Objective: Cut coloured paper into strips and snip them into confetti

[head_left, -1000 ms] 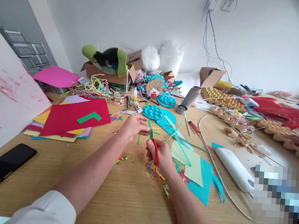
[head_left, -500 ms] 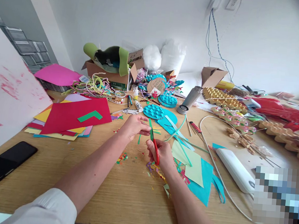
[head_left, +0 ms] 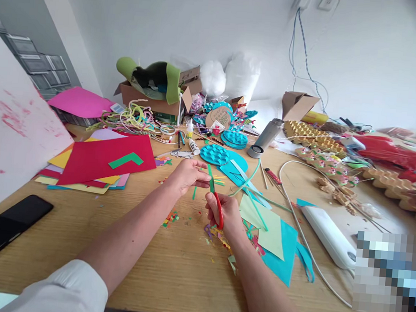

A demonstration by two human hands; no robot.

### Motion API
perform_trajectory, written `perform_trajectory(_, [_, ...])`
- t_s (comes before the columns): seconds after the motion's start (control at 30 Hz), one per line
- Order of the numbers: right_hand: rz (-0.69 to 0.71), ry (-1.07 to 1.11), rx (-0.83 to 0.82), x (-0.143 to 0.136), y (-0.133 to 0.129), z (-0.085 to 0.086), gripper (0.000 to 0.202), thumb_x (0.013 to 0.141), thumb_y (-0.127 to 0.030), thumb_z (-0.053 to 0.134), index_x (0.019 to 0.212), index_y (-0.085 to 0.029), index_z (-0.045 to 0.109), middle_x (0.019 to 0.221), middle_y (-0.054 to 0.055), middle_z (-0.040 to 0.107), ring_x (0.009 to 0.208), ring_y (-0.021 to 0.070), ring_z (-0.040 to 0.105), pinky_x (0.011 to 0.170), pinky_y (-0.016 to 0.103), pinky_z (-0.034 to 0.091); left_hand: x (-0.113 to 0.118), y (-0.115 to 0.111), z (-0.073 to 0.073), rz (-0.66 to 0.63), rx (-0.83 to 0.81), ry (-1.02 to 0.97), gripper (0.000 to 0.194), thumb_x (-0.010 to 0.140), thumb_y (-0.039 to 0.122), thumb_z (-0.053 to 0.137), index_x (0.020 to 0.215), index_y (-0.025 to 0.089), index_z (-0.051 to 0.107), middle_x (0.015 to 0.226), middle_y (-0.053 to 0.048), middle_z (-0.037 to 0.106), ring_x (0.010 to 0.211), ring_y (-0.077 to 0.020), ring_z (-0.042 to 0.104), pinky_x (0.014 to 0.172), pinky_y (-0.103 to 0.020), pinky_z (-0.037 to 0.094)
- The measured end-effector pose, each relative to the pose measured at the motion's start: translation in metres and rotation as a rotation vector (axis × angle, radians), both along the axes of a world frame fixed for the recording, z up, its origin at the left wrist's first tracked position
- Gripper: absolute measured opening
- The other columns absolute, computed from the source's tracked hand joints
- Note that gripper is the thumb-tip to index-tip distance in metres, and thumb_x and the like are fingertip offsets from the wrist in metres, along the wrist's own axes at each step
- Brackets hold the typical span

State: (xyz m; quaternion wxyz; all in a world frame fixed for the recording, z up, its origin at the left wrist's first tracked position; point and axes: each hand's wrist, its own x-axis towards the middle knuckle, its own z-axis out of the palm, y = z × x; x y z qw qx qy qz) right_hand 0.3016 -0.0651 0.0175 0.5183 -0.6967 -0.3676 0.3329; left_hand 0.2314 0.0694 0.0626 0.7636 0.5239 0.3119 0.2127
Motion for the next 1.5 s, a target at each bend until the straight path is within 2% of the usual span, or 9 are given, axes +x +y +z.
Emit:
perform_trajectory(0.47, [-0.040,-0.034,-0.050,0.000,0.001,-0.001,0.051,0.070,-0.064,0.060,0.055,-0.017,0.050,0.038,-0.001,0.051,0.027,0.0087,0.043,0.029,0.018,0.029,-0.001,0.001,0.000,-0.017,-0.009,-0.008,0.038,0.056,0.002,0.078,0.084,0.012,0.053,0.056,0.003,0.059,0.049,-0.0130,0.061,0.055,-0.029,0.055])
perform_trajectory(0.7, [-0.081,0.027,-0.079,-0.003,0.002,0.004,0.050,0.071,-0.063,0.060,0.056,-0.017,0.050,0.037,-0.002,0.048,0.027,0.0086,0.042,0.028,0.018,0.029,-0.001,0.001,0.002,-0.017,-0.016,0.004,0.038,0.057,-0.001,0.076,0.084,0.011,0.052,0.056,0.002,0.060,0.049,-0.0133,0.062,0.056,-0.029,0.055])
perform_trajectory(0.87, [-0.155,0.061,-0.004,-0.003,0.002,0.004,0.051,0.072,-0.065,0.057,0.057,-0.017,0.050,0.040,-0.002,0.049,0.029,0.0088,0.044,0.030,0.019,0.033,-0.006,0.004,0.008,0.004,0.014,-0.031,0.032,0.060,0.000,0.072,0.084,0.011,0.054,0.061,-0.001,0.062,0.051,-0.0135,0.062,0.055,-0.029,0.055])
perform_trajectory(1.0, [-0.196,0.051,0.103,-0.002,0.000,0.006,0.051,0.078,-0.064,0.049,0.063,-0.017,0.053,0.045,0.001,0.054,0.037,0.0118,0.050,0.036,0.021,0.037,-0.020,0.009,0.014,0.055,-0.003,-0.080,0.029,0.061,-0.003,0.066,0.083,0.012,0.055,0.061,0.000,0.061,0.051,-0.0137,0.062,0.056,-0.031,0.055])
perform_trajectory(1.1, [-0.134,0.000,0.221,-0.004,0.000,0.010,0.043,0.079,-0.058,0.053,0.071,-0.016,0.058,0.063,0.005,0.063,0.057,0.0164,0.060,0.053,0.025,0.047,-0.036,0.011,0.015,0.099,-0.009,-0.099,0.028,0.059,-0.005,0.065,0.079,0.012,0.055,0.060,0.002,0.059,0.051,-0.0128,0.061,0.057,-0.031,0.055])
perform_trajectory(1.2, [-0.032,0.023,0.286,-0.009,0.001,0.012,0.034,0.072,-0.049,0.067,0.082,-0.017,0.059,0.083,0.008,0.066,0.079,0.0212,0.062,0.072,0.030,0.049,-0.051,0.007,0.012,0.141,-0.014,-0.097,0.029,0.059,-0.005,0.065,0.081,0.012,0.056,0.062,0.001,0.060,0.054,-0.0125,0.061,0.058,-0.031,0.056])
perform_trajectory(1.27, [-0.001,0.068,0.284,-0.014,0.003,0.013,0.035,0.069,-0.044,0.072,0.085,-0.017,0.058,0.086,0.007,0.065,0.082,0.0217,0.061,0.073,0.031,0.048,-0.059,0.002,0.007,0.155,-0.028,-0.094,0.031,0.059,-0.004,0.065,0.085,0.012,0.057,0.064,0.001,0.061,0.056,-0.0132,0.062,0.058,-0.031,0.056])
perform_trajectory(1.37, [0.037,0.088,0.251,-0.021,0.004,0.014,0.033,0.068,-0.042,0.073,0.082,-0.017,0.057,0.081,0.005,0.062,0.077,0.0196,0.058,0.070,0.029,0.046,-0.065,-0.007,-0.002,0.174,-0.049,-0.103,0.033,0.060,-0.005,0.065,0.087,0.011,0.058,0.063,0.000,0.060,0.057,-0.0136,0.063,0.058,-0.031,0.056])
perform_trajectory(1.5, [0.083,0.053,0.215,-0.024,0.005,0.017,0.028,0.073,-0.043,0.067,0.080,-0.017,0.058,0.077,0.003,0.060,0.072,0.0175,0.056,0.066,0.027,0.044,-0.069,-0.015,-0.012,0.247,-0.043,-0.124,0.033,0.058,-0.004,0.067,0.085,0.011,0.058,0.061,0.002,0.060,0.055,-0.0119,0.061,0.058,-0.030,0.056])
